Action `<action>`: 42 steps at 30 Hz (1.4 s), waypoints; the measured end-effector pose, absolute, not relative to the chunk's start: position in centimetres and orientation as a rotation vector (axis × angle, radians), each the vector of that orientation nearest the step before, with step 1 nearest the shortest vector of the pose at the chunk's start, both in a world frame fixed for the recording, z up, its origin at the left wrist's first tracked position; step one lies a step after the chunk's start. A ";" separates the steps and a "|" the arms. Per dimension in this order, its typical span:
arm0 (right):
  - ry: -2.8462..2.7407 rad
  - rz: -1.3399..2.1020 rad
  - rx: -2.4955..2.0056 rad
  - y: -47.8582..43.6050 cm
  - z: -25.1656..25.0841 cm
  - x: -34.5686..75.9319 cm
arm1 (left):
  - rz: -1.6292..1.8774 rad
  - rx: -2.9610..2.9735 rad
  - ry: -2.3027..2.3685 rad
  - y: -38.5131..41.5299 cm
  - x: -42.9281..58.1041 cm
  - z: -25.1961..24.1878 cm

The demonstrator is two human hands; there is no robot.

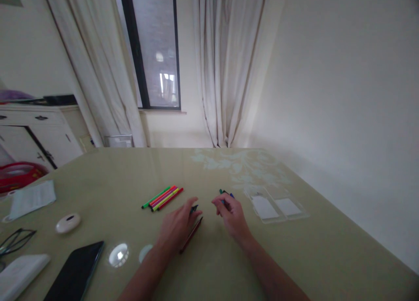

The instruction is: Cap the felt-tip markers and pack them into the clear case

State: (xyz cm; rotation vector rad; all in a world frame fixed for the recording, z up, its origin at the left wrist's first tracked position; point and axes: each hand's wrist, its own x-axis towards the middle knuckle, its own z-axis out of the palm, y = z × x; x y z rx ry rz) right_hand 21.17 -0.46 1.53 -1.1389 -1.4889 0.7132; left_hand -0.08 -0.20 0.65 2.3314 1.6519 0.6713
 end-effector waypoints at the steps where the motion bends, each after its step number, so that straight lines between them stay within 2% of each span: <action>1: -1.453 0.670 -1.171 0.0 1.2 21.8 | 0.679 2.270 1.754 0.1 -0.5 0.6; 4: -1.413 0.479 -1.286 1.6 0.1 23.7 | 0.697 2.197 1.960 1.3 -1.8 -0.1; 7: -1.484 0.234 -1.393 2.8 -1.2 25.2 | 0.701 2.260 1.975 2.2 -2.8 -1.1; 11: -1.542 0.073 -1.511 3.6 -2.6 26.0 | 0.695 2.320 1.973 2.8 -3.4 -1.6; 17: -1.599 -0.025 -1.650 3.1 -2.2 25.5 | 0.595 2.269 2.248 3.3 -4.7 -1.1; 23: -1.684 -0.037 -1.538 2.1 -1.0 24.0 | 0.513 2.238 2.203 3.2 -4.8 -0.9; 28: -1.764 0.059 -1.332 0.7 -0.2 22.2 | 0.699 2.284 2.150 2.9 -3.8 -0.3; 33: -1.757 0.378 -1.108 -0.9 1.1 20.6 | 1.029 2.460 1.522 1.5 -1.1 0.4; 42: -1.685 0.838 -1.033 -2.1 2.0 19.4 | 0.953 2.640 1.264 -0.5 0.8 -0.4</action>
